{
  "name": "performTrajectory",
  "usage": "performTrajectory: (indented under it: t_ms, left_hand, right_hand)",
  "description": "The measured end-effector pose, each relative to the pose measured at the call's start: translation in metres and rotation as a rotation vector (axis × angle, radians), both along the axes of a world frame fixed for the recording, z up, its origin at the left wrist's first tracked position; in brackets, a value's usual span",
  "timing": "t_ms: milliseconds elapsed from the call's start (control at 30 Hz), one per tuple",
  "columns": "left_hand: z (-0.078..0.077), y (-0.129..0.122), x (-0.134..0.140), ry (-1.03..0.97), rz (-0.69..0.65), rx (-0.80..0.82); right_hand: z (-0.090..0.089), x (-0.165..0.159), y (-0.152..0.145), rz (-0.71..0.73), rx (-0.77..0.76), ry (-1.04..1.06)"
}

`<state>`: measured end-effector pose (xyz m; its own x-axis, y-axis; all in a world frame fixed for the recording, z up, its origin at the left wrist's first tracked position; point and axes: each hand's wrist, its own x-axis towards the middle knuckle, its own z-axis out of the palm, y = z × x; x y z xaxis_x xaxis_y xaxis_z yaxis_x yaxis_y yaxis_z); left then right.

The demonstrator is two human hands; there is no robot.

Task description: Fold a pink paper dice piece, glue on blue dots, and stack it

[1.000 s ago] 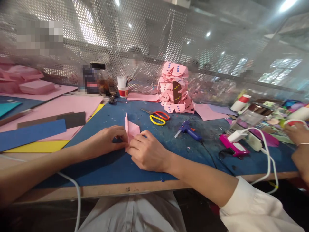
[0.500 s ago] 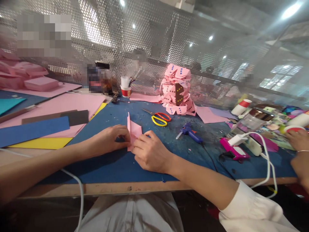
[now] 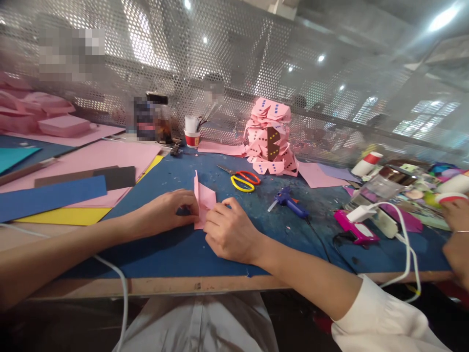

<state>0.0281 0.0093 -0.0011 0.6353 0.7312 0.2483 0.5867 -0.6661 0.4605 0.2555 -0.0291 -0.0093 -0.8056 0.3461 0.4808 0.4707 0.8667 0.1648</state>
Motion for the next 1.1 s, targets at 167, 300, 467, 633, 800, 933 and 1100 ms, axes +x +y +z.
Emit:
performTrajectory:
  t_ms: [167,300,467,633,800,933,1100]
  left_hand:
    - [-0.0008,0.0005,-0.0007,0.007,0.004,0.000]
    - [-0.0011,-0.0001,-0.0010,-0.001,-0.005,0.007]
    - [-0.0029,0.0012,-0.0009,-0.006,-0.006,0.002]
    - [0.0001,-0.0001,0.0000,-0.002,0.013,0.001]
    - [0.0014,-0.0005,0.0001,-0.003,0.005,-0.021]
    - [-0.0005,0.0008,-0.0002,-0.003,0.007,-0.034]
    - [-0.0018,0.0017,-0.0002,-0.005,-0.004,-0.026]
  right_hand:
    - [0.0014,-0.0022,-0.0013,-0.007,-0.022,0.036]
    - [0.0022,-0.0037,-0.0023,0.028,-0.052,0.012]
    - [0.0031,-0.0043,-0.0030,0.048,-0.052,-0.050]
    - [0.0039,-0.0054,-0.0034,0.053,-0.043,-0.105]
    - [-0.0001,-0.0039,-0.0020,0.031,-0.044,-0.005]
    - [-0.0023,-0.0026,-0.0013,0.039,-0.052,0.022]
    - [-0.0014,-0.0034,0.0000,0.031,-0.099,0.048]
